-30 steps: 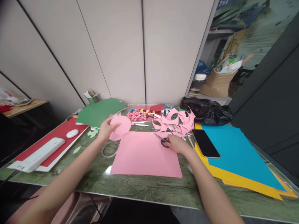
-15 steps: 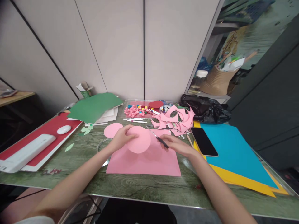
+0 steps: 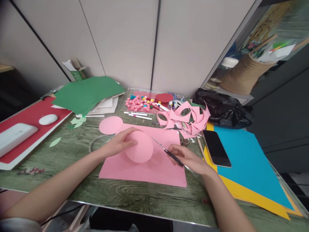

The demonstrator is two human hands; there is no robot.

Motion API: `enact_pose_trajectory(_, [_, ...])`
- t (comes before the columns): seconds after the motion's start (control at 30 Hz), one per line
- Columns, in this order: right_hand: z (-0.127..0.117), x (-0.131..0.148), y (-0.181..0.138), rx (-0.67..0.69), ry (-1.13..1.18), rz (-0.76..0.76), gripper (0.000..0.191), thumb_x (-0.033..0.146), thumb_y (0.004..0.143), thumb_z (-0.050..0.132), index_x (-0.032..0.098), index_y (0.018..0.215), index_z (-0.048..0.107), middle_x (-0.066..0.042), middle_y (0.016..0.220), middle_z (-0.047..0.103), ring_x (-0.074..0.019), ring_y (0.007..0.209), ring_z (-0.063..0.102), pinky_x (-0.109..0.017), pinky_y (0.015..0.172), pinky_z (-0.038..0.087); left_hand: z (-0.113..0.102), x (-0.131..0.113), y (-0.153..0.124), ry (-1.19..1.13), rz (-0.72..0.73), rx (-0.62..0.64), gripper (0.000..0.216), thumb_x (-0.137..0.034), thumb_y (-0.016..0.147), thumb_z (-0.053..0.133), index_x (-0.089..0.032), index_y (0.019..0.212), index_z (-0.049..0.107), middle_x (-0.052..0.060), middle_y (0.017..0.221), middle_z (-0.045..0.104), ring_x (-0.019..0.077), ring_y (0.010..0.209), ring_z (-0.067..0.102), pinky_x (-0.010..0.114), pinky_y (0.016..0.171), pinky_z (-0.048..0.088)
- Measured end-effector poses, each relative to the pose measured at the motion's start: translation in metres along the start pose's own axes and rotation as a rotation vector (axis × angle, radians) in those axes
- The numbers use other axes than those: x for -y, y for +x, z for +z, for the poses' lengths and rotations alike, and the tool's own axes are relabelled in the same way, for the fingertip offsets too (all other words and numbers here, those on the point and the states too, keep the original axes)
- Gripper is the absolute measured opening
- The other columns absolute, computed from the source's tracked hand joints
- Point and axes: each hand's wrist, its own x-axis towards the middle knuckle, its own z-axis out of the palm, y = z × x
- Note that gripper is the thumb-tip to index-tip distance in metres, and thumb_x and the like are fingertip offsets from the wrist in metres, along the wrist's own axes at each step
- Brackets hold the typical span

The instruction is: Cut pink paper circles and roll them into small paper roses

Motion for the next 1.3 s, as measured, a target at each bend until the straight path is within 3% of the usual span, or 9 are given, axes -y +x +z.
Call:
enact_pose_trajectory(0.4, [-0.001, -0.003, -0.003, 0.018, -0.079, 0.076, 0.011, 0.027, 0.084, 0.050, 0.017, 0.080, 0.051, 0.002, 0.066, 0.048, -0.0094, 0.058, 0.041, -0.019, 0.044, 0.028, 0.000, -0.004, -0.001, 0.006, 0.024, 0.031, 0.040, -0.022, 0.076, 0.058, -0.025, 0.115, 0.056, 0.005, 0.125, 0.056, 0.0215, 0.115, 0.051, 0.039, 0.098, 0.039])
enact_pose_trajectory(0.73, [0.005, 0.005, -0.004, 0.033, -0.057, 0.062, 0.022, 0.037, 0.088, 0.048, 0.016, 0.082, 0.051, 0.001, 0.066, 0.049, -0.0086, 0.057, 0.040, -0.019, 0.045, 0.028, -0.001, -0.006, -0.001, 0.019, 0.041, -0.059, 0.039, -0.022, 0.077, 0.057, -0.024, 0.116, 0.055, 0.005, 0.126, 0.055, 0.0223, 0.119, 0.049, 0.038, 0.101, 0.038])
enact_pose_trajectory(1.3, [0.015, 0.003, 0.001, -0.003, -0.037, 0.017, 0.023, 0.034, 0.090, 0.045, 0.016, 0.076, 0.049, 0.002, 0.063, 0.048, -0.0078, 0.052, 0.039, -0.020, 0.044, 0.029, 0.003, -0.009, -0.002, 0.001, 0.015, -0.102, 0.040, -0.019, 0.076, 0.055, -0.023, 0.115, 0.056, 0.005, 0.126, 0.056, 0.0230, 0.118, 0.049, 0.040, 0.102, 0.037])
